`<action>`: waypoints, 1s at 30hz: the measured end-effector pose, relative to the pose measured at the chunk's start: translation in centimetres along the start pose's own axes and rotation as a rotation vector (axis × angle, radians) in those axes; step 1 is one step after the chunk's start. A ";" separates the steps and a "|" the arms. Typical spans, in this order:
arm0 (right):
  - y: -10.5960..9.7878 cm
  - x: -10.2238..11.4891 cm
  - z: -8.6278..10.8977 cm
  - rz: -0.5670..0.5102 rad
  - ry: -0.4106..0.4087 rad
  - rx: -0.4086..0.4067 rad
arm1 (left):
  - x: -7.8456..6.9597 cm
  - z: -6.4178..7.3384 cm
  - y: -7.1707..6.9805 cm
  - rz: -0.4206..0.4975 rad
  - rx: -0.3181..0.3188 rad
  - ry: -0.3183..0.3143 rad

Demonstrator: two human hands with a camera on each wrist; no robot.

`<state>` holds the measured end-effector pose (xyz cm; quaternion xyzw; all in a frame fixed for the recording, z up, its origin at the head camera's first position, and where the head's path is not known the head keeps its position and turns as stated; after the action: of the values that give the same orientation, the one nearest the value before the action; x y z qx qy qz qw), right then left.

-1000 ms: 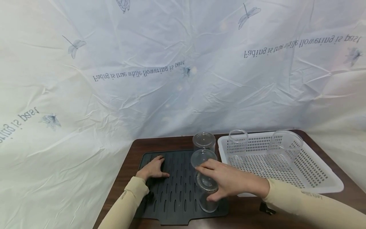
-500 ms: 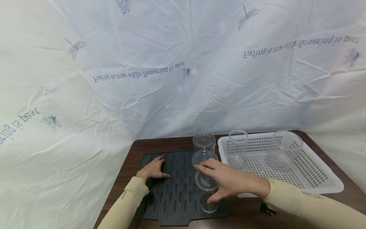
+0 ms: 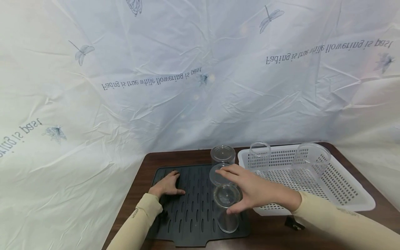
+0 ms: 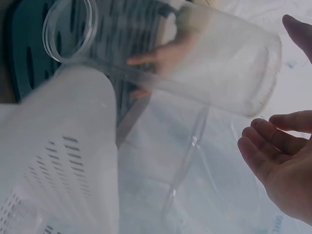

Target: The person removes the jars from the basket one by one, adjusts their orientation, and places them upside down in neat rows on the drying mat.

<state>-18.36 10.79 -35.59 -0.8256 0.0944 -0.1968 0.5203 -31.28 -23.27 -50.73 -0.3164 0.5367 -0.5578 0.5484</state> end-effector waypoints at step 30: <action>-9.8 -5.6 4.5 0.006 0.403 -0.463 | 0.1 0.2 0.1 0.019 0.000 0.006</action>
<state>-21.98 20.77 -29.82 -0.8663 0.2404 -0.3284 0.2896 -31.11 -23.37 -50.78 -0.3099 0.5412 -0.5535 0.5519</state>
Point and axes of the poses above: each hand's wrist, its own z-axis away from the middle knuckle, its own y-axis out of the palm, x = y × z, the point moved 2 cm from there along -z, towards the middle knuckle, and after that the axes turned 7 degrees about -y, right-handed, at the moved point
